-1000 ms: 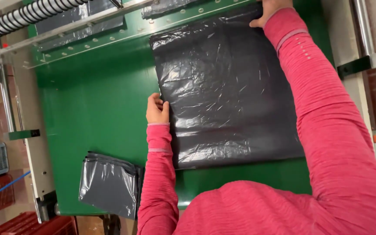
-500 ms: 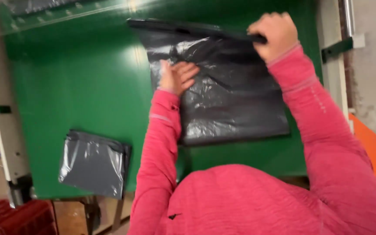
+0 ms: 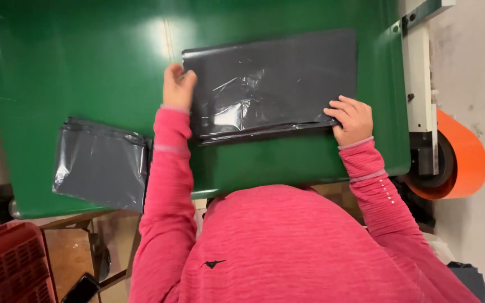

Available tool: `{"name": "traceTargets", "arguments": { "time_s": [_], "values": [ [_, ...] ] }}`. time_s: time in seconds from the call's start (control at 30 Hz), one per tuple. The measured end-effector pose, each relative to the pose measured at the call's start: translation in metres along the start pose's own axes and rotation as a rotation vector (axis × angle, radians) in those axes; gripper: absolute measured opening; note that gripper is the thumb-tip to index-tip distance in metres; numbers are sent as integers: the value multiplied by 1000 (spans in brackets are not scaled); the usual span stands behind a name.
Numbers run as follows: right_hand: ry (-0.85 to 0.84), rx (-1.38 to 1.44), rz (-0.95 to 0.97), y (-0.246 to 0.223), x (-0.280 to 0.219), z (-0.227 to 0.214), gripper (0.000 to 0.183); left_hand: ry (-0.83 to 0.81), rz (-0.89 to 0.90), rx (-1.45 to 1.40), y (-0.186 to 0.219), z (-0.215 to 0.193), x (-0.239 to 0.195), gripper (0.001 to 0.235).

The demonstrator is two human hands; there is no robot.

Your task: Folding and stacking plastic bags at a factory workstation and placing them into a storage crate.

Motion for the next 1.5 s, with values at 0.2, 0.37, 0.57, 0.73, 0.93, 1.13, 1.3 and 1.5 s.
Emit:
{"name": "traceTargets", "arguments": {
  "time_s": [0.2,0.37,0.57,0.73,0.93,1.13,1.3,1.5],
  "values": [
    [-44,-51,-56,-19,-1,-7,36,-13,784,875,45,29,-140,73],
    [-119,107,-236,-123,42,3,69,118,1123,1027,45,54,-154,19],
    [-315,305,-389,-142,-23,43,66,-1094,737,718,110,106,-153,37],
    [-424,923,-33,-113,-67,4,46,-1162,-337,-141,115,155,-66,25],
    [51,1089,1445,-44,-196,59,37,-1074,-688,-256,53,158,6,115],
    [147,1583,1471,-69,-101,16,33,-702,54,341,32,165,7,43],
    [158,1616,1493,-11,-176,61,30,-514,138,669,77,179,-10,47],
    [283,1537,1496,-14,-156,64,20,-154,339,838,101,206,-32,42]
  ]
}}
Point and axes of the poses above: each hand's wrist, its own x-axis towards the middle knuckle, its own z-axis out of the palm, y = z × x, the point moved 2 cm from there along x, towards the middle knuckle, and after that the axes turned 2 degrees about -y, right-handed, at the moved point
